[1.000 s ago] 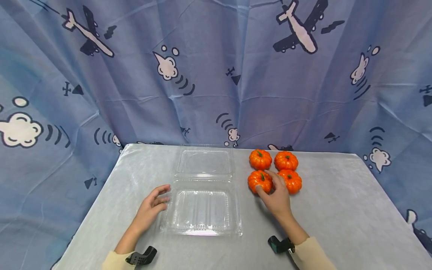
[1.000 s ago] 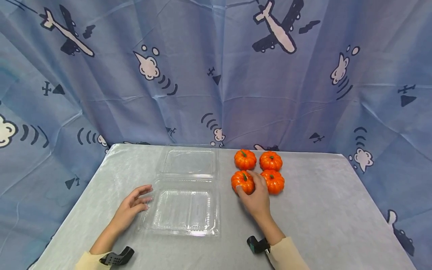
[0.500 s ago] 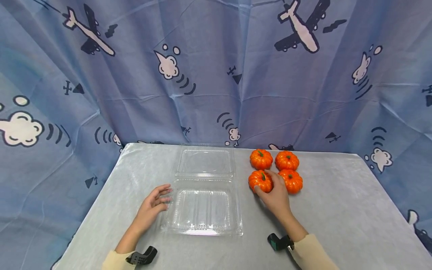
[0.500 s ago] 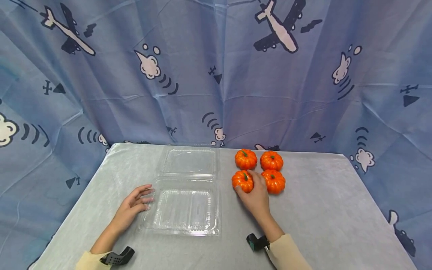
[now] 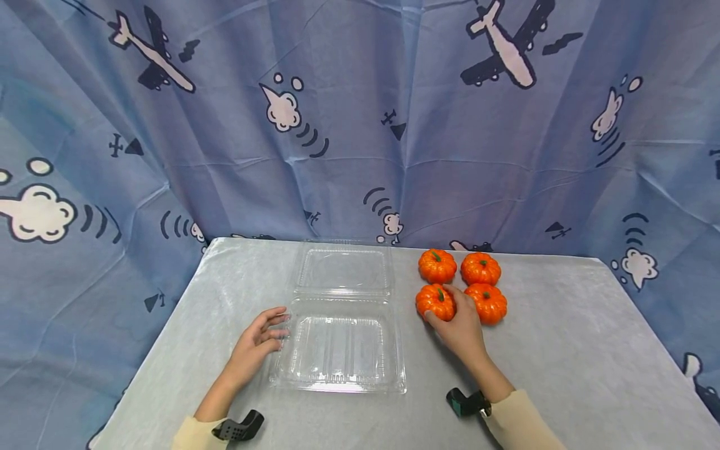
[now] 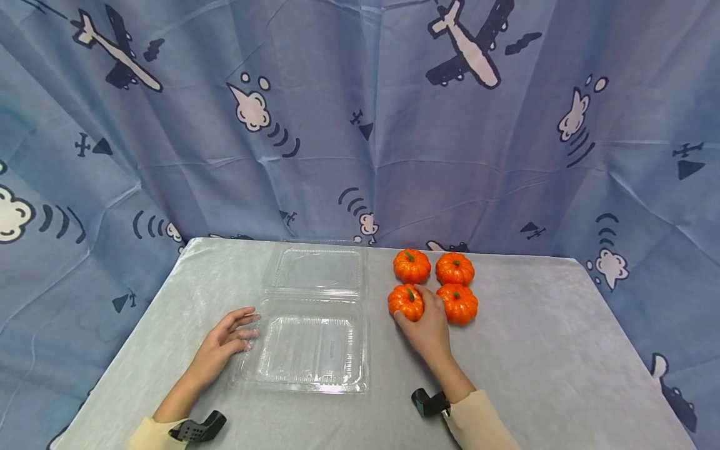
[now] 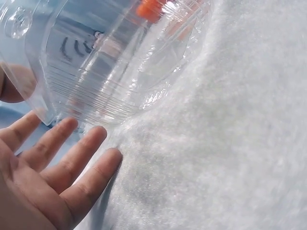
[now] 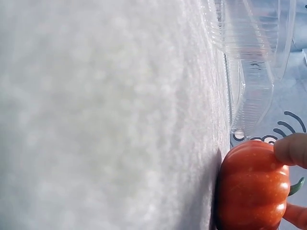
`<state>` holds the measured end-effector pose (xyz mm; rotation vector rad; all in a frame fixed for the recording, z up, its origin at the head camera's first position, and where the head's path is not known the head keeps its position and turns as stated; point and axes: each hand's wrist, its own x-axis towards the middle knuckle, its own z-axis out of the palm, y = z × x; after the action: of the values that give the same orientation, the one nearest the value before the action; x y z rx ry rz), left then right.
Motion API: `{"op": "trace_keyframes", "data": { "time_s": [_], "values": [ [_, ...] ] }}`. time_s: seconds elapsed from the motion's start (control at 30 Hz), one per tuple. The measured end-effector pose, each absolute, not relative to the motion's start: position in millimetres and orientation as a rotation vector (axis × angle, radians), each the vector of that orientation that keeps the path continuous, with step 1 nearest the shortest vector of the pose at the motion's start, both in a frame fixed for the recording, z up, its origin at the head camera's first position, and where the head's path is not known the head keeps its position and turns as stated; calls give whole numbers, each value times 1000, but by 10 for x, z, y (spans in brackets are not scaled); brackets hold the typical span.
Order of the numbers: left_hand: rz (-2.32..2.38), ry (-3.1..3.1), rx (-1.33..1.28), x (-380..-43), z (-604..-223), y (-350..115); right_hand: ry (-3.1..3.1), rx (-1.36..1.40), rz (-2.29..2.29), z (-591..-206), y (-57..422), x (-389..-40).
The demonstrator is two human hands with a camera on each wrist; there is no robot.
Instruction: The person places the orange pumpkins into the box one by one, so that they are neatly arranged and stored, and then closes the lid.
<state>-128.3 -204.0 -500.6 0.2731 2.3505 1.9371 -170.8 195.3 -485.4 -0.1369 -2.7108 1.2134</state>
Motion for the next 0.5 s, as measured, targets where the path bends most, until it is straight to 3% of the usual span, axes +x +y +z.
{"op": "trace_keyframes", "data": {
  "time_s": [0.5],
  "values": [
    [1949,2313,338,-1296,-5032,-2070,-2582,-82,1274,-4769,1923,-1646]
  ]
}}
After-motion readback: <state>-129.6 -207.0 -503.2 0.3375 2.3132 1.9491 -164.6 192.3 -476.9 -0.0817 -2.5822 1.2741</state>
